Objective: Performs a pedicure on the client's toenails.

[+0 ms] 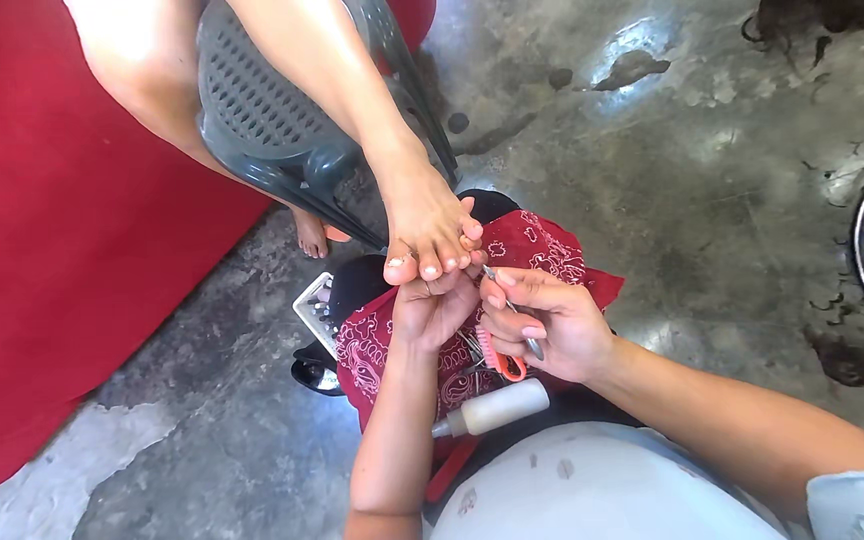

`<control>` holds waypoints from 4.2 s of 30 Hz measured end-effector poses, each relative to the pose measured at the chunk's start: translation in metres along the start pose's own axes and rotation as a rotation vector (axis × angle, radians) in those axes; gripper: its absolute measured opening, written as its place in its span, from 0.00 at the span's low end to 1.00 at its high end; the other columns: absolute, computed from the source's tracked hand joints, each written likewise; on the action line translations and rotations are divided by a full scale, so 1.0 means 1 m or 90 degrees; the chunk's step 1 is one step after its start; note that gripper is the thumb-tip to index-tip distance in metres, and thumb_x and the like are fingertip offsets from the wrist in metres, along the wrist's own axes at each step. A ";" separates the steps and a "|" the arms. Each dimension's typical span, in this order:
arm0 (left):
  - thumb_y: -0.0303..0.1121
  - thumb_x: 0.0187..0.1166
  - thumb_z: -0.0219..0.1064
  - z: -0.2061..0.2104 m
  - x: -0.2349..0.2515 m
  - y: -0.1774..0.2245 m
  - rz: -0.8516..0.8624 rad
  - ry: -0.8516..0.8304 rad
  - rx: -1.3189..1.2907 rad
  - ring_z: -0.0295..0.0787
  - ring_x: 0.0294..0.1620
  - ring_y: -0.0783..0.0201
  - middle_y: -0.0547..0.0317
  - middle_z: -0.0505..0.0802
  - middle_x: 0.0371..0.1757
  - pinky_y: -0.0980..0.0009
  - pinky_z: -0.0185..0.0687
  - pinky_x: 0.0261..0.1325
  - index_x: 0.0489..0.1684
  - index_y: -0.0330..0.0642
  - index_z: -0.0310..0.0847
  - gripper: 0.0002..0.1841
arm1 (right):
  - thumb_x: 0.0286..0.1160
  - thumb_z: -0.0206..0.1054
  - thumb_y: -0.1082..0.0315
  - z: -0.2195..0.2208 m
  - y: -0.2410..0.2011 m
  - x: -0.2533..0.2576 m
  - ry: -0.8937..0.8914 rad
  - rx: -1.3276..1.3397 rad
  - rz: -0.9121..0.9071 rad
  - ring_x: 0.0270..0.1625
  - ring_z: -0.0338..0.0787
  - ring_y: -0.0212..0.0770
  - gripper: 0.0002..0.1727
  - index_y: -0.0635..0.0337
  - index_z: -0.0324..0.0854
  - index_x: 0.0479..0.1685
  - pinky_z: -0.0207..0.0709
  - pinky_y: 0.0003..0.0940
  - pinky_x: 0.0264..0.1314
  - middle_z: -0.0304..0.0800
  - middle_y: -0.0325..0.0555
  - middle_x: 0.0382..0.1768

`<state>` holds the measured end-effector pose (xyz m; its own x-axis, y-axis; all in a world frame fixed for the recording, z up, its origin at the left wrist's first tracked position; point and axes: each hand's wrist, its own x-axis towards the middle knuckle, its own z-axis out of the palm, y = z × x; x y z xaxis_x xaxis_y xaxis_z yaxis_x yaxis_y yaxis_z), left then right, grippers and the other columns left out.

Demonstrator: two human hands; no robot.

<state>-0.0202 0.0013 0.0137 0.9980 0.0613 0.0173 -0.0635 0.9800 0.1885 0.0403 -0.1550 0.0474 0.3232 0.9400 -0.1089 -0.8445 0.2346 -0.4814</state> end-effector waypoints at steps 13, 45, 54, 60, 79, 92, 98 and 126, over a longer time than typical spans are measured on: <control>0.29 0.73 0.71 -0.001 -0.003 0.001 -0.012 0.002 -0.032 0.91 0.49 0.62 0.56 0.91 0.45 0.64 0.85 0.61 0.61 0.38 0.80 0.18 | 0.93 0.43 0.61 0.017 -0.030 -0.002 0.121 -0.114 0.084 0.12 0.70 0.22 0.23 0.62 0.84 0.58 0.67 0.14 0.14 0.75 0.36 0.17; 0.28 0.73 0.71 -0.001 -0.001 0.000 -0.015 0.002 -0.053 0.90 0.48 0.63 0.53 0.89 0.50 0.69 0.86 0.58 0.76 0.35 0.68 0.29 | 0.92 0.45 0.62 0.028 -0.047 0.003 0.174 -0.102 0.173 0.10 0.65 0.21 0.22 0.64 0.85 0.51 0.61 0.13 0.10 0.72 0.35 0.17; 0.34 0.73 0.73 0.003 0.000 0.001 -0.011 -0.019 -0.002 0.91 0.46 0.63 0.57 0.91 0.41 0.64 0.87 0.57 0.55 0.40 0.82 0.15 | 0.91 0.48 0.62 0.028 -0.051 0.006 0.167 -0.056 0.199 0.10 0.64 0.19 0.20 0.63 0.83 0.43 0.60 0.11 0.10 0.71 0.33 0.17; 0.29 0.73 0.72 -0.001 0.000 0.000 -0.023 -0.002 -0.060 0.89 0.47 0.65 0.55 0.87 0.51 0.73 0.86 0.55 0.81 0.36 0.62 0.34 | 0.92 0.45 0.62 0.021 -0.044 0.003 0.125 -0.042 0.149 0.10 0.65 0.20 0.21 0.64 0.84 0.47 0.61 0.12 0.10 0.69 0.32 0.14; 0.30 0.72 0.73 0.000 0.002 -0.002 -0.015 -0.001 -0.018 0.89 0.44 0.65 0.56 0.88 0.45 0.69 0.87 0.54 0.80 0.36 0.64 0.34 | 0.92 0.45 0.59 0.006 -0.037 0.009 0.011 -0.081 0.042 0.09 0.66 0.21 0.23 0.59 0.80 0.33 0.63 0.14 0.11 0.67 0.31 0.10; 0.32 0.69 0.76 -0.003 -0.003 -0.001 -0.020 0.015 0.047 0.89 0.59 0.56 0.54 0.92 0.53 0.55 0.81 0.68 0.51 0.44 0.87 0.14 | 0.94 0.44 0.69 0.052 -0.071 0.051 0.058 -0.308 -0.338 0.17 0.72 0.26 0.18 0.69 0.80 0.56 0.72 0.20 0.19 0.74 0.34 0.19; 0.31 0.72 0.72 0.001 0.000 -0.002 -0.019 0.001 -0.010 0.89 0.42 0.64 0.58 0.88 0.43 0.68 0.87 0.51 0.71 0.40 0.72 0.27 | 0.93 0.46 0.59 0.025 -0.057 0.004 0.146 -0.313 0.099 0.08 0.70 0.24 0.24 0.61 0.88 0.43 0.65 0.17 0.08 0.80 0.37 0.12; 0.30 0.70 0.73 -0.003 -0.002 0.000 -0.006 0.027 0.052 0.89 0.49 0.62 0.56 0.90 0.47 0.64 0.84 0.59 0.59 0.41 0.81 0.18 | 0.92 0.51 0.67 0.020 -0.081 0.017 0.070 -0.501 0.145 0.09 0.70 0.24 0.17 0.64 0.86 0.52 0.62 0.16 0.09 0.80 0.37 0.15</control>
<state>-0.0226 0.0013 0.0109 0.9977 0.0620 -0.0260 -0.0528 0.9621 0.2676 0.1056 -0.1528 0.1019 0.2548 0.9043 -0.3426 -0.3624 -0.2392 -0.9008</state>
